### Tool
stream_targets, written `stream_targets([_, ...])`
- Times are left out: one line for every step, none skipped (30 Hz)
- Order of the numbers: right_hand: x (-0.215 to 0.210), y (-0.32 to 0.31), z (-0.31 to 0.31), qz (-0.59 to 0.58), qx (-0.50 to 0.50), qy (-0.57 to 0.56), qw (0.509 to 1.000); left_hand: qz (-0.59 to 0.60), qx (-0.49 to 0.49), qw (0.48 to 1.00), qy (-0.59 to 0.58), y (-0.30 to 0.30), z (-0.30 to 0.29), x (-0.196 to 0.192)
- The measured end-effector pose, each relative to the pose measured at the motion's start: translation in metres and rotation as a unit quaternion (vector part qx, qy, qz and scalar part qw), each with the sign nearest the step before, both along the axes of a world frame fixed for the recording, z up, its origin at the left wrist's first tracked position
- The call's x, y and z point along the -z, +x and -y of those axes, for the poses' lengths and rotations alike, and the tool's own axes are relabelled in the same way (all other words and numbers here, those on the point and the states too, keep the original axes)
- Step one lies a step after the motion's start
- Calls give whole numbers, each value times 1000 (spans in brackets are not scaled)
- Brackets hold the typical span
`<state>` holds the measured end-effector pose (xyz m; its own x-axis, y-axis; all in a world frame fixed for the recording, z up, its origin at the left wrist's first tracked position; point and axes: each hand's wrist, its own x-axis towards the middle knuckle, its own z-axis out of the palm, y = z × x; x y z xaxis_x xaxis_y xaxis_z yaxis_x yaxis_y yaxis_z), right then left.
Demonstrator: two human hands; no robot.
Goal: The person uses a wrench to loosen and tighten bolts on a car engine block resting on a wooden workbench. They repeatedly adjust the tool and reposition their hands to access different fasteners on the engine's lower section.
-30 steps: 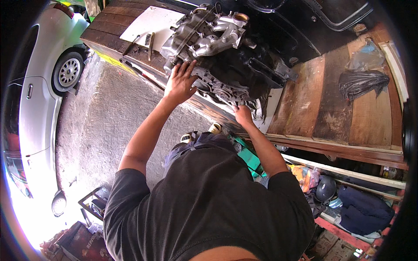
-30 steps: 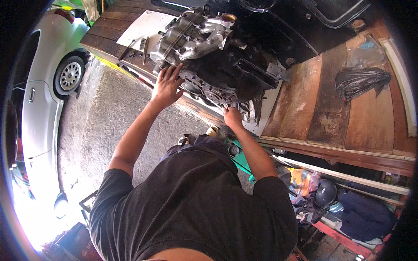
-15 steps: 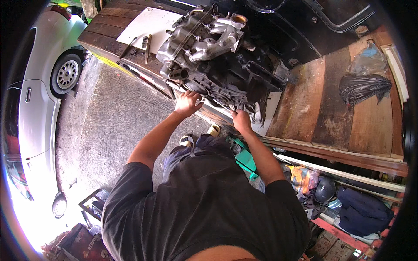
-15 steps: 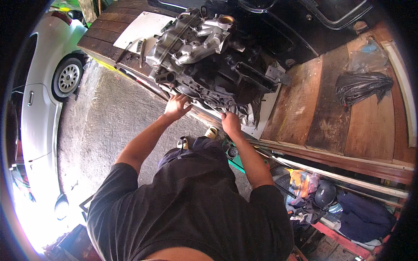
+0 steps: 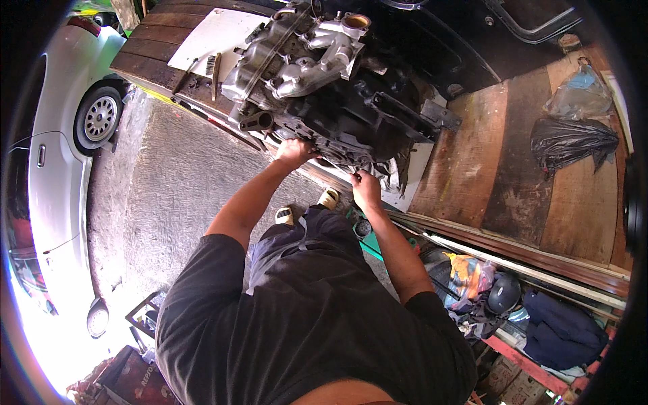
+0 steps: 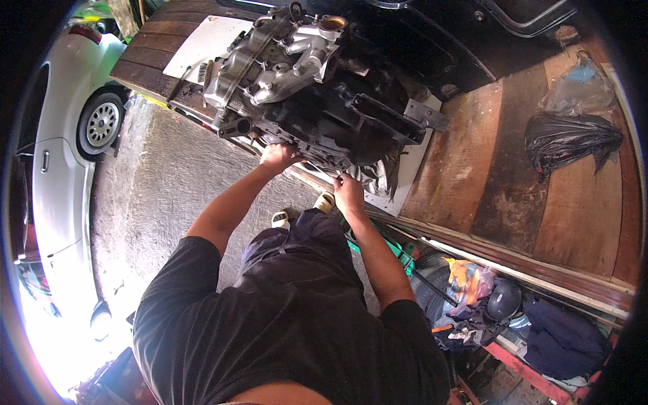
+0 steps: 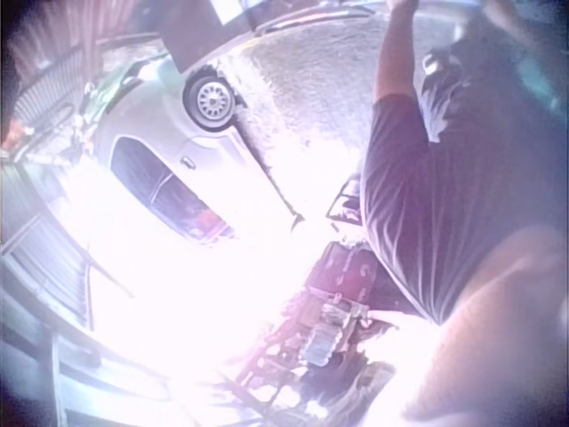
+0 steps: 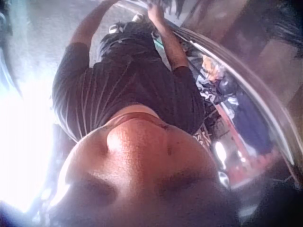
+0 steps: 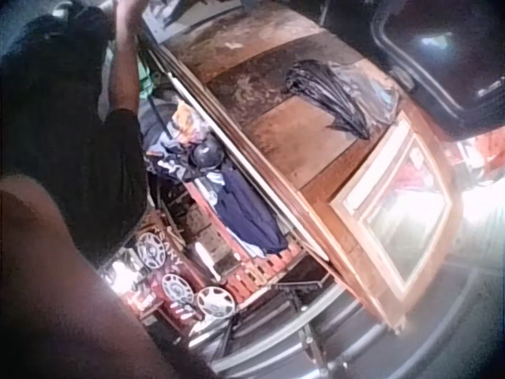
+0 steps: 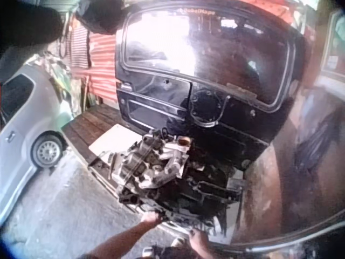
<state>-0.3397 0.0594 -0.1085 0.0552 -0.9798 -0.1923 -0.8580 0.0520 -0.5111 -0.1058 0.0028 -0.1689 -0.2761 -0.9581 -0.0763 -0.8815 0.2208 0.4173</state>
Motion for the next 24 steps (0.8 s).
stream_targets([0,-1,1,12,9,1,1000,-8,11,1000,0,1,0,0])
stream_targets([2,-2,2,28,18,-4,999,-15,23,1000,0,2,1,0])
stream_targets([6,-4,3,44,26,-8,999,-7,28,1000,-5,2,2,0])
stream_targets([8,-5,4,60,34,-12,998,2,34,999,-9,2,3,2])
stream_targets([8,-6,4,42,26,-18,999,11,41,999,-12,1,3,2])
stream_targets([13,-10,2,91,34,-6,995,20,48,999,-15,-1,3,1])
stream_targets([22,-17,0,139,42,7,989,16,48,999,-17,-1,3,0])
stream_targets([26,-22,-1,188,49,19,981,20,44,999,-20,-1,2,-2])
stream_targets([25,-27,-4,245,50,28,968,24,39,999,-22,-2,1,-3])
stream_targets([37,-39,-6,218,10,-27,976,28,35,999,-24,-2,0,-4])
stream_targets([31,-42,-9,257,26,6,966,31,34,998,-46,-1,0,-4])
stream_targets([21,-42,-13,295,44,40,954,34,33,997,-67,-1,-1,-4])
stream_targets([12,-39,-15,320,56,51,944,38,32,995,-89,-2,-2,-3])
stream_targets([3,-34,-17,345,68,61,934,38,34,996,-76,-2,-3,-2])
stream_targets([-6,-27,-18,372,79,70,922,40,35,997,-64,-2,-2,-2])
stream_targets([-16,-20,-18,377,82,70,920,42,35,997,-52,-2,-1,-1])
stream_targets([-25,-14,-17,384,86,67,917,45,38,997,-42,-1,-1,-3])
stream_targets([-29,-7,-15,390,89,65,914,35,27,998,-35,-2,-2,-4])
stream_targets([-24,-2,-14,416,95,43,903,25,16,999,-28,-2,-4,-4])
stream_targets([-28,6,-12,413,88,30,906,15,6,1000,-22,0,-5,-6])
stream_targets([-38,15,-10,408,82,18,909,12,-8,1000,-14,2,-7,-7])
stream_targets([-46,24,-8,404,75,6,912,9,-23,1000,-6,6,-9,-8])
stream_targets([-51,32,-6,382,57,-21,922,7,-39,999,2,12,-12,-11])
stream_targets([-56,39,-4,358,38,-44,932,4,-56,998,9,19,-15,-12])
